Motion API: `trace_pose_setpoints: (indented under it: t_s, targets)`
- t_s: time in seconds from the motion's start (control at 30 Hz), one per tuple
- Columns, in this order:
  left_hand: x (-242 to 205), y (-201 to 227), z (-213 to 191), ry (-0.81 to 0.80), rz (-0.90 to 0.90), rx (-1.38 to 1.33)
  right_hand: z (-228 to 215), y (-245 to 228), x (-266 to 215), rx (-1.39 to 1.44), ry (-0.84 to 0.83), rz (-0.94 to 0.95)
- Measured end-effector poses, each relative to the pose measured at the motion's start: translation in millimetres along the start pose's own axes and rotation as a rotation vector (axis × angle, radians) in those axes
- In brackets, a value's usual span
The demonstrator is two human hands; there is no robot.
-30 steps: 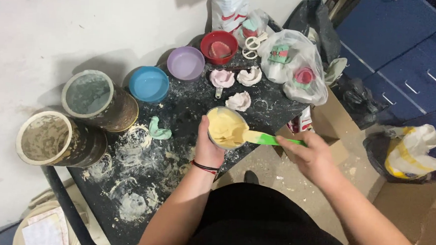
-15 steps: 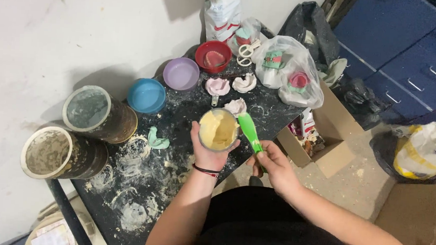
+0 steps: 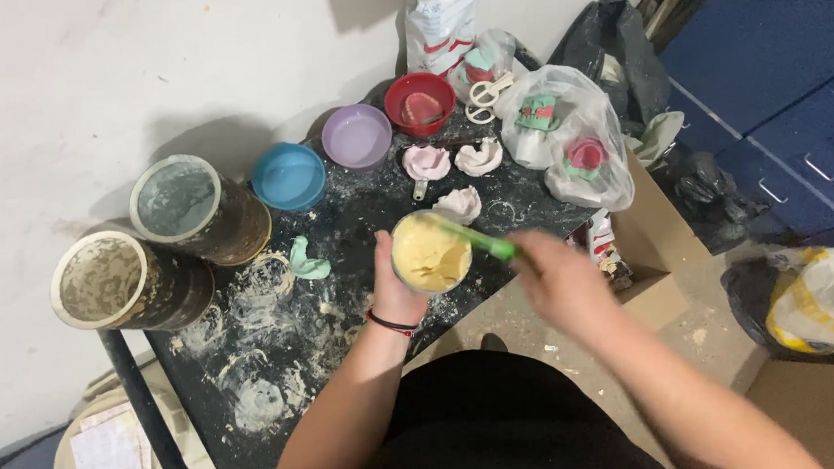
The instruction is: The person mixes a yellow paste in a small container using a green spatula. They scoop the paste into a white mold, place the filled mold on a blue cabinet, and then return to the table to add a white powder to the remaining paste and mix it.
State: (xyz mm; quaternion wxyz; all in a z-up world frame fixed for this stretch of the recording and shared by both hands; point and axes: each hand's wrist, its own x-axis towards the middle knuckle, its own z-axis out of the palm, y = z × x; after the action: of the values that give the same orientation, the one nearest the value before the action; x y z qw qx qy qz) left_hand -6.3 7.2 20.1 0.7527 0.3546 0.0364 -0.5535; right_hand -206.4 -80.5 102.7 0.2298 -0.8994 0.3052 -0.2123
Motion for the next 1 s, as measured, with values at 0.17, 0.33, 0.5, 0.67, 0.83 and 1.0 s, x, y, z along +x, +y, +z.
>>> trace_pose_setpoints:
  t_s: [0.17, 0.33, 0.5, 0.67, 0.83, 1.0]
  targets:
    - [0, -3, 3, -0.023, 0.085, 0.016, -2, -1, -2, 0.021, -0.058, 0.031]
    - [8, 4, -5, 0.004, 0.127, 0.039, 7, -13, -11, 0.187, -0.227, 0.223]
    - [5, 3, -3, -0.093, -0.064, 0.425, -40, -20, 42, -0.513, 0.038, -0.752]
    - [-3, -10, 16, -0.132, -0.133, 0.636, -36, -29, 96, -0.533, 0.087, -1.232]
    - [-14, -20, 14, -0.18, 0.169, 0.57, -42, 23, 96, -0.704, -0.018, -0.939]
    - [-2, -34, 0, -0.529, 0.113, 0.154, -61, -10, 83, -0.732, 0.012, -0.931]
